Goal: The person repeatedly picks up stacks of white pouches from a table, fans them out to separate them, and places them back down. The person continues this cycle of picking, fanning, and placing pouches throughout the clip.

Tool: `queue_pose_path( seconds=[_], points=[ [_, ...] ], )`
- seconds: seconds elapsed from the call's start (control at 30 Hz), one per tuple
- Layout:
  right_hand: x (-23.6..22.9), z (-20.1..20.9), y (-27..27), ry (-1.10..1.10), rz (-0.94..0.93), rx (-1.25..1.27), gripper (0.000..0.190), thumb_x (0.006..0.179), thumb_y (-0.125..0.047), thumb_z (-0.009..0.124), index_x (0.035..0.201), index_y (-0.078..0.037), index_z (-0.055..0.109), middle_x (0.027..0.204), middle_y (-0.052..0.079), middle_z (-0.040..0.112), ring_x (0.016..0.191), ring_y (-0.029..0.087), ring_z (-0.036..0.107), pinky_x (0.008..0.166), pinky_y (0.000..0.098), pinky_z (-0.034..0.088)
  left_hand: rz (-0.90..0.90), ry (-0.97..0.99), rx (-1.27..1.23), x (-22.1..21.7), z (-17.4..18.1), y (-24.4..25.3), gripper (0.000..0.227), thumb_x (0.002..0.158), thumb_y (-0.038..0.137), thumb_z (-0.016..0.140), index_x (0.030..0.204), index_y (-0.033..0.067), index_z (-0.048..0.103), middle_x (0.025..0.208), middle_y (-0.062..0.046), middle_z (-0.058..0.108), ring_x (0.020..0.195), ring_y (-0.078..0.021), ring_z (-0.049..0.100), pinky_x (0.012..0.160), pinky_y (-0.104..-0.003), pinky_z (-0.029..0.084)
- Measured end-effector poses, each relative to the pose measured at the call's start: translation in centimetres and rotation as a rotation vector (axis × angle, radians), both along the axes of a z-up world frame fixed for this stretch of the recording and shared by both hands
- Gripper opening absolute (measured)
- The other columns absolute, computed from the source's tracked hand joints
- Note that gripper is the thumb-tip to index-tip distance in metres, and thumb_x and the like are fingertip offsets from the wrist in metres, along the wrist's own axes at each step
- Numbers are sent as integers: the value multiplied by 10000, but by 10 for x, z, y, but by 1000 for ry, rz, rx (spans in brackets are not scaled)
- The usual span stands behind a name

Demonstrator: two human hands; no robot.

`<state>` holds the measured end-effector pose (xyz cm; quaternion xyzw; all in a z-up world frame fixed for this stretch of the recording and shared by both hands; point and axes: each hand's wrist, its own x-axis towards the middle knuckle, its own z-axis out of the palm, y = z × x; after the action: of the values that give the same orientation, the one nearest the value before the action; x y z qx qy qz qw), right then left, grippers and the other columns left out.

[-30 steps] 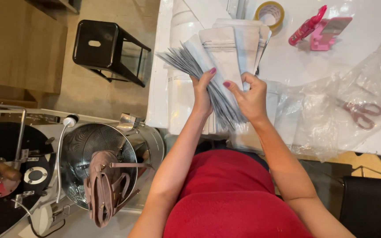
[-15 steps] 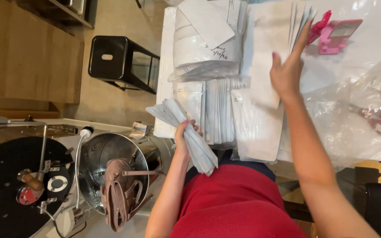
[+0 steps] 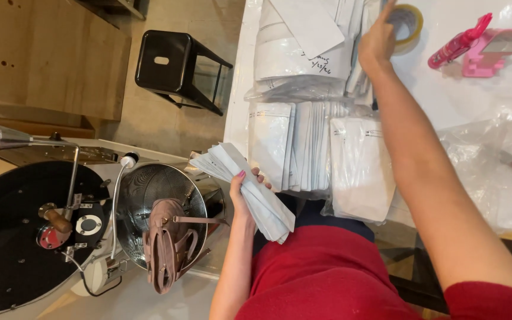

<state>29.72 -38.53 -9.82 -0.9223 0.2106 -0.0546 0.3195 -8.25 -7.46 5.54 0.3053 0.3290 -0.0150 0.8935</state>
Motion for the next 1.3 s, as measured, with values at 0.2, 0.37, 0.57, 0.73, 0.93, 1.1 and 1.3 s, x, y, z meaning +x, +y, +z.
queue_pose_path(
  seconds=[0.2, 0.37, 0.57, 0.73, 0.93, 1.1, 1.3],
  points=[
    [-24, 50, 25, 85, 152, -135, 1280, 886, 101, 764, 1581, -173, -275, 923, 191, 714, 706, 314, 677, 589, 412, 567, 23, 26, -60, 3, -10, 13, 376, 772, 315, 657, 1047, 115, 498, 859, -11, 561, 670, -120, 513, 588, -310, 485],
    [-41, 58, 23, 123, 387, -136, 1112, 953, 70, 568, 1584, -305, -268, 1153, 317, 558, 835, 545, 612, 656, 575, 497, 1, 39, -109, 3, -12, 17, 313, 783, 316, 650, 957, 82, 539, 849, -2, 567, 666, -135, 529, 589, -314, 504],
    [-84, 95, 9, -19, 387, 132, 1036, 1045, 62, 528, 1625, -342, -228, 808, 130, 522, 545, 273, 457, 531, 430, 401, -249, 80, -153, 6, -26, 35, 378, 725, 455, 669, 915, 134, 610, 737, -19, 548, 641, -217, 597, 622, -342, 478],
    [-97, 107, 7, 54, 309, 513, 1028, 1071, 7, 550, 1548, -400, -265, 1744, 131, -167, 1617, 409, 79, 1253, 557, 223, -304, 102, -182, 15, -22, 45, 368, 724, 447, 676, 916, 139, 613, 725, -13, 557, 618, -208, 598, 593, -338, 492],
    [-86, 83, 11, -57, 159, 542, 1161, 983, 13, 717, 1587, -310, -220, 1725, 153, -180, 1611, 411, 16, 1270, 556, 210, -392, 98, -249, 22, -33, 57, 362, 730, 461, 668, 920, 159, 605, 737, -2, 558, 641, -208, 610, 597, -355, 492],
    [-83, 51, 16, -172, 24, 482, 1225, 878, 56, 771, 1610, -320, -136, 1749, 174, -4, 1587, 422, 180, 1203, 525, 363, -399, 97, -297, 20, -39, 62, 341, 750, 452, 648, 922, 163, 591, 746, -3, 551, 651, -203, 604, 620, -379, 503],
    [-72, 69, 22, -90, 78, 484, 1217, 907, 101, 709, 1579, -366, -190, 1727, 262, 53, 1540, 472, 258, 1155, 539, 446, -306, 33, -237, 12, -38, 54, 348, 753, 359, 687, 938, 83, 587, 770, -27, 541, 654, -156, 542, 678, -298, 503]
  ],
)
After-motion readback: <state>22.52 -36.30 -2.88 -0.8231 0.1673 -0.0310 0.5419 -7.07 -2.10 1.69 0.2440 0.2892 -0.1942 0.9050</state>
